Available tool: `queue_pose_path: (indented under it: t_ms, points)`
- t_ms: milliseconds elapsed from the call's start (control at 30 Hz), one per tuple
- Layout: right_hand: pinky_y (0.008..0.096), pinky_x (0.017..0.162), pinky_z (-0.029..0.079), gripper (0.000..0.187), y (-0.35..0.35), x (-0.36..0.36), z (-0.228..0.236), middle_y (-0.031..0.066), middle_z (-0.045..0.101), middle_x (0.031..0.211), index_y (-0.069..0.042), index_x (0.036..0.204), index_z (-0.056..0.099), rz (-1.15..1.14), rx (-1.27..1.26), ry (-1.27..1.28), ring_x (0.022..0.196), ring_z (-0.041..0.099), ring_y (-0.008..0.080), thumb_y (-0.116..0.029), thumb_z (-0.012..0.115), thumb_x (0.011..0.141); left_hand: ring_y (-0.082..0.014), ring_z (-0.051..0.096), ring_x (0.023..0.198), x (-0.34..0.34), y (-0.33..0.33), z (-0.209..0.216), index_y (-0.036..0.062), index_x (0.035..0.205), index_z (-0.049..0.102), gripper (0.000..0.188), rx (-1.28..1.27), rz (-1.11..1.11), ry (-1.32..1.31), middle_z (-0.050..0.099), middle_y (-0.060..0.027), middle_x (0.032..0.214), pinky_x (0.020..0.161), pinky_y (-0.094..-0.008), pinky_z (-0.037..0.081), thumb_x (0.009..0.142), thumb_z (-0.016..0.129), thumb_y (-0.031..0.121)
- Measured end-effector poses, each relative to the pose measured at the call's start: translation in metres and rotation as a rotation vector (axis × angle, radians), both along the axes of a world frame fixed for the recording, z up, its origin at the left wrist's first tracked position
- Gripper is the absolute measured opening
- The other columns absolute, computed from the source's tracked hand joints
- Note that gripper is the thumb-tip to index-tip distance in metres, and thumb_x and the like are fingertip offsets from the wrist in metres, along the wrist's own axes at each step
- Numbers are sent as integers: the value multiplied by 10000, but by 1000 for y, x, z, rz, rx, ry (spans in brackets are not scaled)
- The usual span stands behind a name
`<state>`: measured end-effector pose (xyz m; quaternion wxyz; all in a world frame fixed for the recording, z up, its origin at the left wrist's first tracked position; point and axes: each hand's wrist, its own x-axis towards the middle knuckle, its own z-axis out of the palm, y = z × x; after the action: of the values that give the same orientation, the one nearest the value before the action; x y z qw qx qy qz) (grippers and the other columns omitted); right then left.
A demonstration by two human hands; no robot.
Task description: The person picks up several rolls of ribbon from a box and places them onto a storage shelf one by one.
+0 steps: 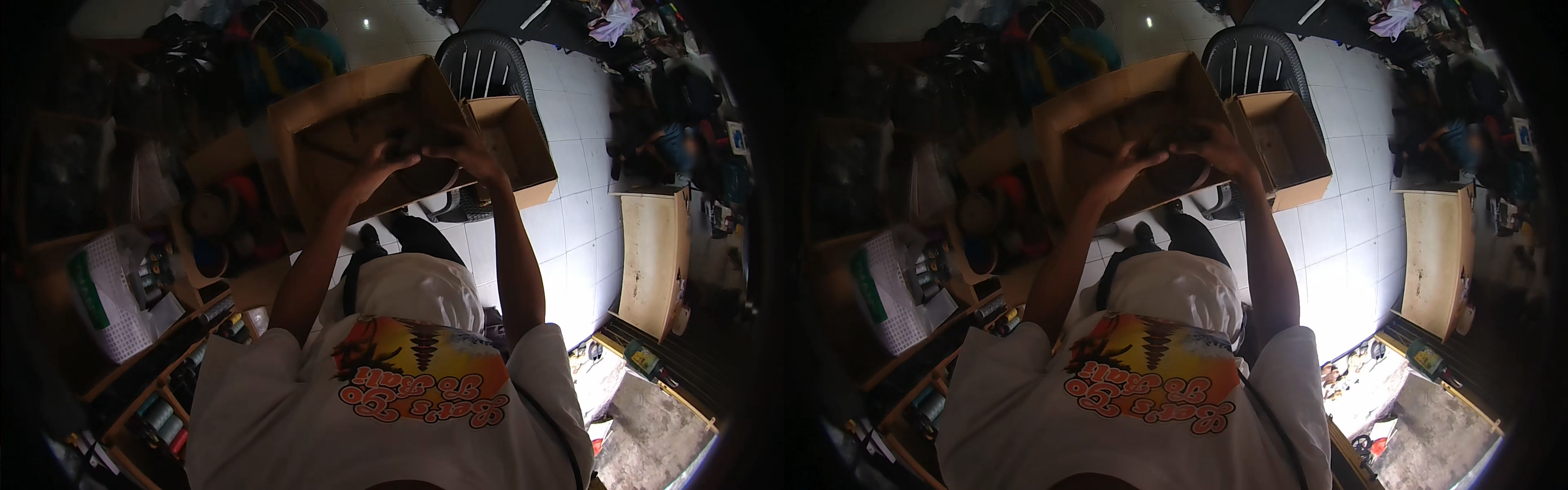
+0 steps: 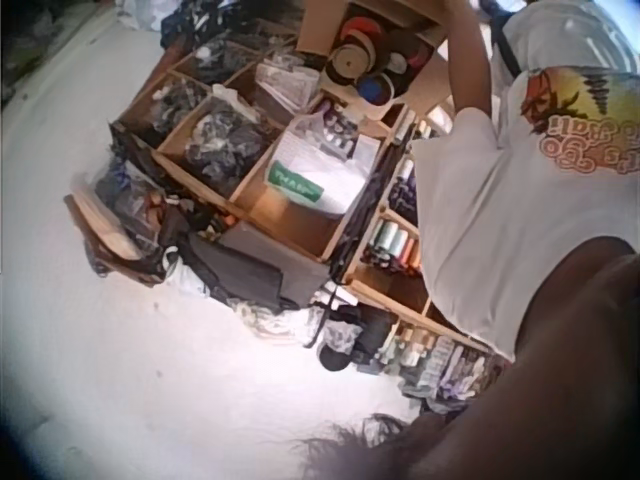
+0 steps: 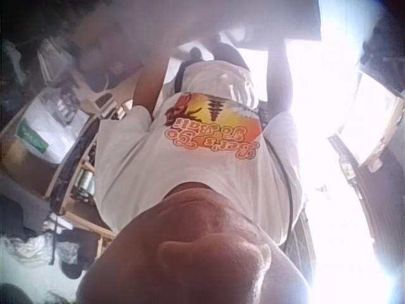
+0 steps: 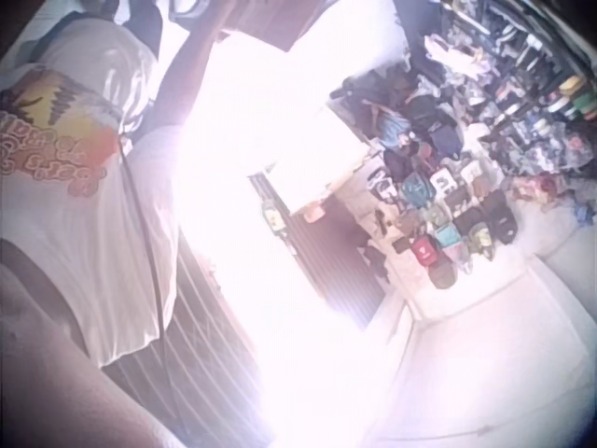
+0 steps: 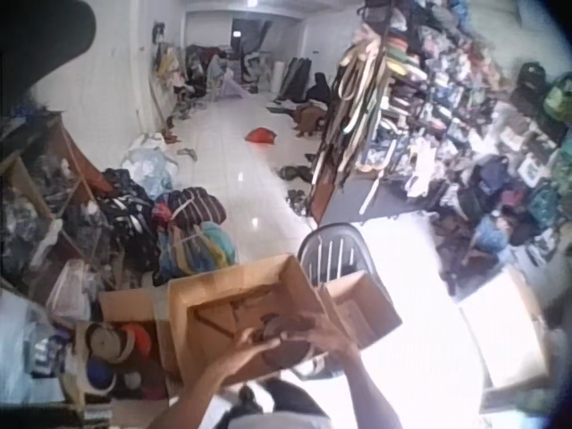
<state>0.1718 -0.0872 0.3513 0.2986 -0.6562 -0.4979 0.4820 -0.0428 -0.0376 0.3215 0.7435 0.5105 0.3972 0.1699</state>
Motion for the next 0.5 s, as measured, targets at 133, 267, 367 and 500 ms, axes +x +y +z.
queue_pose_path:
  t_ms: [133,267,367,500]
  points:
    - [312,820,485,569,-3,-29,25,125,645,1043,17,1175,590,-121,30,56,965,607,181,-345,751,765,-211,569,1073,-1,18,-46,-75,1249,493,820,178,193,19,593,-149,1148,950,-316,427,676,829,407]
    - [339,864,470,524,-6,-27,24,165,654,1070,21,1173,600,-84,136,-28,979,621,242,-320,724,794,-232,603,1036,-7,47,0,-65,1164,572,654,589,-19,2,632,-166,1095,910,-328,453,703,804,337]
    - [347,863,468,502,-3,-31,39,164,658,1053,21,1164,605,-33,380,-193,963,625,245,-316,714,808,-243,626,991,-7,61,18,-46,1130,597,561,802,-162,-10,651,-172,1052,872,-345,470,737,775,312]
    - [352,842,475,434,15,-15,32,157,679,976,19,1114,636,-25,386,-120,904,638,234,-297,705,824,-243,642,938,0,71,43,-34,1098,609,510,841,-269,-15,666,-163,1007,837,-354,480,776,748,336]
